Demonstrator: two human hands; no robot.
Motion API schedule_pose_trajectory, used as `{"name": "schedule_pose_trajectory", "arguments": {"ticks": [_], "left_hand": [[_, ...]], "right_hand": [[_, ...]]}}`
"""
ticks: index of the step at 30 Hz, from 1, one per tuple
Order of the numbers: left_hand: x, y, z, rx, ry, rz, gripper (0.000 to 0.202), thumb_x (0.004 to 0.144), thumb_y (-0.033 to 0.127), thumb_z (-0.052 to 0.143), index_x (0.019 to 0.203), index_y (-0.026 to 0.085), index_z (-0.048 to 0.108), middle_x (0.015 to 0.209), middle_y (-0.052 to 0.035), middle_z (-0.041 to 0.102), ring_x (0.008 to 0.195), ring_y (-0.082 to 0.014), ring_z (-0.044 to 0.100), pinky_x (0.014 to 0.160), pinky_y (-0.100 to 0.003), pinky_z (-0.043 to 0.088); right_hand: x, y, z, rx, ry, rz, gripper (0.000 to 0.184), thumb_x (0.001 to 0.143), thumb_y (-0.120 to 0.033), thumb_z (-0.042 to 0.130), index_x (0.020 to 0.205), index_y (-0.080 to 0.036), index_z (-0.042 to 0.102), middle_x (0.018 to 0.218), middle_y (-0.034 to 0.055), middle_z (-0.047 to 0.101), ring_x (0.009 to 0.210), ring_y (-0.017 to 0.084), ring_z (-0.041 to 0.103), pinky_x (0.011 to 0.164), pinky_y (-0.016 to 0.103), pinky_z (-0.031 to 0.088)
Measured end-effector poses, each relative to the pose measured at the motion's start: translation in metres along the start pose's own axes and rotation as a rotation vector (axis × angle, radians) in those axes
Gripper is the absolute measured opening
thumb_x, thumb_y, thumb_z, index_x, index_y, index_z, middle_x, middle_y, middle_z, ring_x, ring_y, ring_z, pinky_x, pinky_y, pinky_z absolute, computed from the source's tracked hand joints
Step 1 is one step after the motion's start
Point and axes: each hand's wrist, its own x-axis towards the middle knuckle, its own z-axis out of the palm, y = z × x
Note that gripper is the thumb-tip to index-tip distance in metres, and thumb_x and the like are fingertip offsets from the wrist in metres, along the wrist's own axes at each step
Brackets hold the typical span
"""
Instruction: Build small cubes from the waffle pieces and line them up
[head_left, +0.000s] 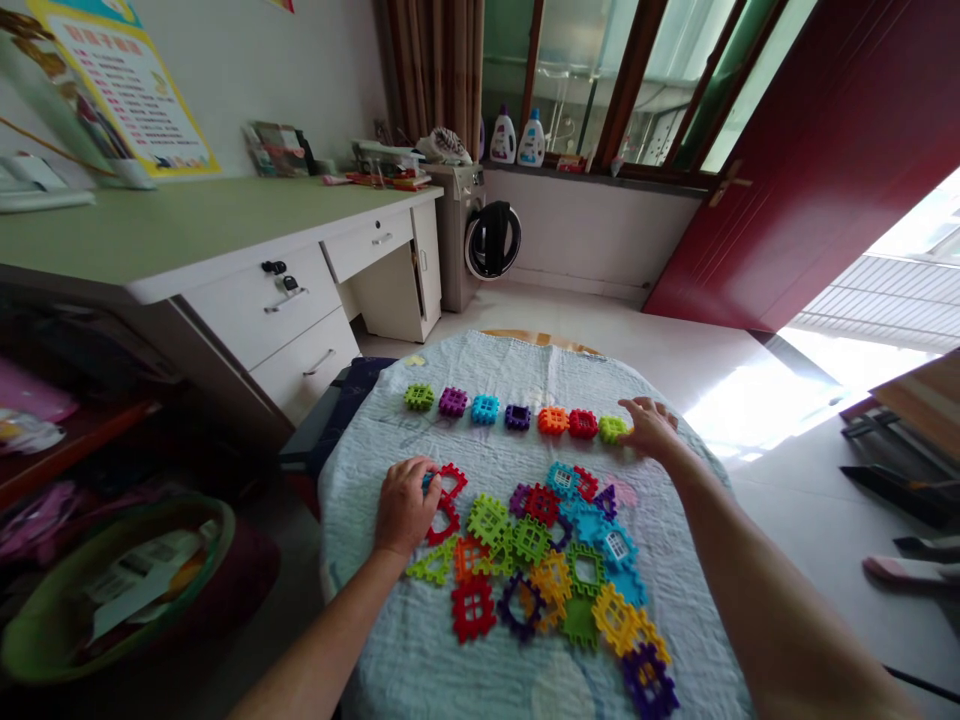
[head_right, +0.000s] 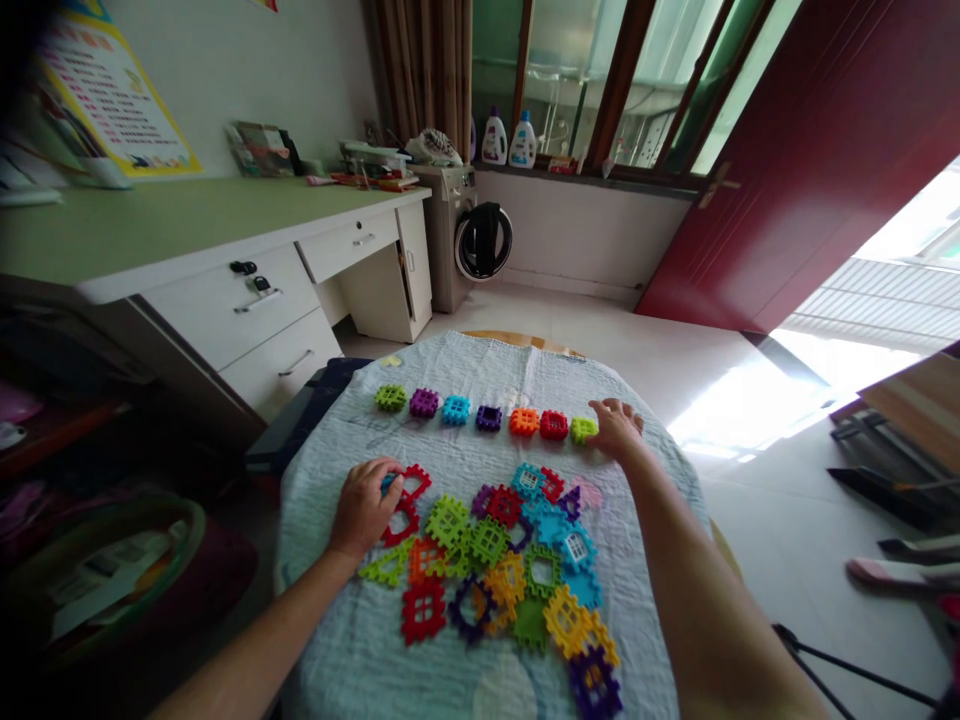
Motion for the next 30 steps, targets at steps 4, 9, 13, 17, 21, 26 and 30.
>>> {"name": "schedule_pose_trajectory", "arguments": {"ticks": [4,9,13,17,21,26,30], "left_hand": [[0.000,-0.001,0.001,0.003,0.007,0.012,0.014,0.086,0.027,0.050,0.090,0.021,0.062,0.102,-0.0093,0.069,0.101,-0.0277,0.059,0.095,-0.045,0.045],[0.000,-0.002,0.001,0.005,0.015,0.025,0.015,0.086,0.029,0.050,0.089,0.022,0.062,0.102,-0.0092,0.069,0.102,-0.0279,0.060,0.096,-0.044,0.045],[0.000,-0.002,0.001,0.014,0.019,0.040,0.015,0.085,0.029,0.049,0.089,0.022,0.062,0.101,-0.0091,0.069,0.100,-0.0280,0.060,0.095,-0.044,0.045],[0.000,-0.003,0.002,0.024,0.025,0.042,0.014,0.085,0.028,0.049,0.089,0.022,0.062,0.101,-0.0094,0.070,0.101,-0.0281,0.060,0.095,-0.044,0.045],[0.000,-0.005,0.004,0.031,0.029,0.030,0.015,0.084,0.026,0.049,0.089,0.021,0.062,0.101,-0.0101,0.070,0.101,-0.0281,0.060,0.095,-0.044,0.045],[0.001,-0.007,0.006,0.038,0.033,0.031,0.019,0.086,0.024,0.044,0.090,0.020,0.063,0.102,-0.0111,0.070,0.100,-0.0283,0.061,0.095,-0.045,0.045],[0.001,-0.008,0.007,0.017,0.044,0.011,0.025,0.086,0.019,0.039,0.092,0.020,0.063,0.103,-0.0105,0.070,0.103,-0.0271,0.061,0.098,-0.044,0.044]], "right_hand": [[-0.047,-0.001,-0.001,0.211,0.195,0.004,0.051,0.076,-0.032,0.056,0.126,-0.022,0.061,0.132,0.0142,0.057,0.117,0.031,0.052,0.097,0.045,0.040],[-0.121,-0.006,0.029,0.535,0.156,0.019,0.037,0.076,-0.040,0.048,0.100,-0.021,0.068,0.090,0.0072,0.070,0.074,0.022,0.063,0.076,0.037,0.050],[-0.156,-0.006,0.057,0.626,0.148,0.179,0.037,0.073,-0.045,0.047,0.090,-0.022,0.070,0.071,0.0035,0.068,0.065,0.022,0.062,0.068,0.035,0.049],[-0.165,-0.008,0.068,0.711,0.220,0.243,0.041,0.072,-0.046,0.046,0.092,-0.020,0.070,0.074,0.0039,0.070,0.067,0.022,0.063,0.067,0.034,0.048],[-0.165,-0.012,0.070,0.724,0.255,0.286,0.044,0.072,-0.047,0.046,0.095,-0.019,0.071,0.071,0.0033,0.069,0.063,0.021,0.060,0.065,0.033,0.048],[-0.167,-0.015,0.071,0.724,0.285,0.283,0.041,0.074,-0.045,0.047,0.094,-0.019,0.071,0.074,0.0040,0.070,0.064,0.021,0.061,0.067,0.033,0.047],[-0.167,-0.015,0.072,0.723,0.301,0.282,0.041,0.074,-0.045,0.046,0.093,-0.019,0.072,0.072,0.0040,0.069,0.063,0.021,0.059,0.066,0.033,0.046]]}}
